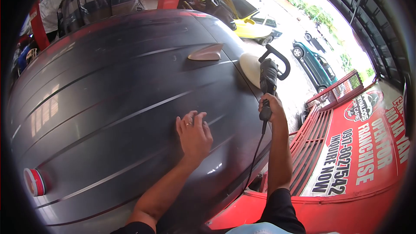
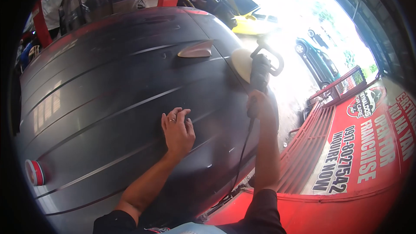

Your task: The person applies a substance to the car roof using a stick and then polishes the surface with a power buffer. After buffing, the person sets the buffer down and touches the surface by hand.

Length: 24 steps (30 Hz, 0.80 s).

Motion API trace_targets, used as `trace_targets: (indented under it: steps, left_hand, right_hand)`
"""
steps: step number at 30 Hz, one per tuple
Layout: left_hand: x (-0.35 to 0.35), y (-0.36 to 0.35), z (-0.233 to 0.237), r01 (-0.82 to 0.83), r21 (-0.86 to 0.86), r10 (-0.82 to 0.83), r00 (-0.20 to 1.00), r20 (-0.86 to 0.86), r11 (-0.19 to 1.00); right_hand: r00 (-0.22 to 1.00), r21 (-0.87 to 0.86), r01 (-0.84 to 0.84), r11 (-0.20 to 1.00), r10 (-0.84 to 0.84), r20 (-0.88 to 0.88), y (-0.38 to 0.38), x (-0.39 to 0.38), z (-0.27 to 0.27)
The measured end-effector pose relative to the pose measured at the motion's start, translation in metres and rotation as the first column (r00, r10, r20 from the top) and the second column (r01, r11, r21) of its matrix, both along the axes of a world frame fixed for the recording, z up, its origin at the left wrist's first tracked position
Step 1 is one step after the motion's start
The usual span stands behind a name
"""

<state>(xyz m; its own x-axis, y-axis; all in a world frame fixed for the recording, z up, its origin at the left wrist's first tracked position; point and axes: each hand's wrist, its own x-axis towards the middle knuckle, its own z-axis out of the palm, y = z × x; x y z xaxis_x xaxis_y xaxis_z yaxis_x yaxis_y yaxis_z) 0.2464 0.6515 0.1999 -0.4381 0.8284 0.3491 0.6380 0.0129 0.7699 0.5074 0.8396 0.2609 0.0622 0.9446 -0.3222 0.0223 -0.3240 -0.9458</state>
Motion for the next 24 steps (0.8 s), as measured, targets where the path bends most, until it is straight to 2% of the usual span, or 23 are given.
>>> trace_targets:
  steps: [1, 4, 6, 7, 8, 12, 14, 15, 16, 17, 18, 19, 20, 22, 24]
  left_hand:
    - [0.000, 0.000, 0.000, 0.001, 0.007, -0.001, 1.000, -0.009, 1.000]
    - [0.000, -0.003, 0.000, 0.001, 0.015, 0.000, 1.000, -0.018, 1.000]
    - [0.000, -0.005, 0.000, -0.009, 0.015, 0.009, 1.000, -0.013, 1.000]
    - [-0.001, -0.003, 0.001, -0.009, 0.024, 0.009, 1.000, -0.021, 1.000]
    - [-0.001, -0.004, 0.000, -0.002, 0.032, 0.003, 1.000, -0.031, 0.999]
    - [-0.001, -0.004, 0.001, 0.027, 0.052, -0.024, 0.998, -0.059, 0.998]
    - [-0.001, -0.003, -0.001, 0.003, 0.043, 0.000, 0.997, -0.075, 0.999]
    - [-0.002, 0.000, -0.001, 0.072, 0.087, -0.062, 0.991, -0.115, 0.994]
    - [-0.001, -0.001, -0.003, 0.038, 0.065, -0.030, 0.992, -0.119, 0.997]
    - [0.001, -0.003, -0.005, 0.003, 0.041, 0.002, 0.992, -0.126, 0.999]
    - [0.000, -0.002, -0.008, 0.074, 0.076, -0.060, 0.983, -0.172, 0.994]
    - [-0.001, -0.001, -0.014, 0.060, 0.092, -0.043, 0.983, -0.179, 0.994]
    - [-0.001, 0.000, -0.018, 0.034, 0.108, -0.014, 0.984, -0.179, 0.994]
    - [-0.003, 0.001, -0.022, 0.069, 0.128, -0.039, 0.975, -0.219, 0.989]
    - [-0.007, 0.002, -0.023, 0.070, 0.127, -0.038, 0.971, -0.235, 0.989]
  right_hand:
    - [0.991, 0.091, -0.117, 0.989, 0.110, 0.079, 0.018, 0.016, -0.010]
    - [0.979, -0.011, -0.096, 0.995, 0.093, -0.183, 0.034, 0.020, 0.004]
    - [0.988, -0.042, -0.085, 0.995, 0.079, -0.130, 0.049, 0.022, 0.006]
    - [0.933, -0.099, -0.235, 0.967, 0.196, -0.301, 0.066, 0.037, 0.000]
    - [0.934, -0.112, -0.242, 0.964, 0.201, -0.294, 0.067, 0.032, -0.001]
    - [0.988, 0.015, -0.104, 0.994, 0.105, -0.112, 0.062, 0.005, -0.005]
    - [0.992, -0.028, -0.060, 0.998, 0.056, -0.112, 0.052, -0.011, 0.004]
    - [0.991, 0.062, -0.048, 0.997, 0.055, -0.122, 0.051, -0.014, 0.000]
    - [0.989, 0.065, -0.002, 0.998, 0.012, -0.148, 0.047, -0.021, 0.003]
    - [0.990, 0.124, 0.087, 0.988, -0.072, -0.121, 0.047, -0.029, -0.002]
    - [0.978, 0.182, 0.144, 0.973, -0.112, -0.176, 0.056, -0.035, -0.012]
    - [0.955, 0.194, 0.260, 0.946, -0.223, -0.197, 0.044, -0.051, 0.000]
    - [0.956, 0.225, 0.226, 0.948, -0.172, -0.237, 0.047, -0.053, -0.001]
    - [0.924, 0.186, 0.312, 0.932, -0.252, -0.288, 0.040, -0.053, 0.005]
    - [0.935, 0.148, 0.305, 0.941, -0.266, -0.236, 0.042, -0.049, 0.005]
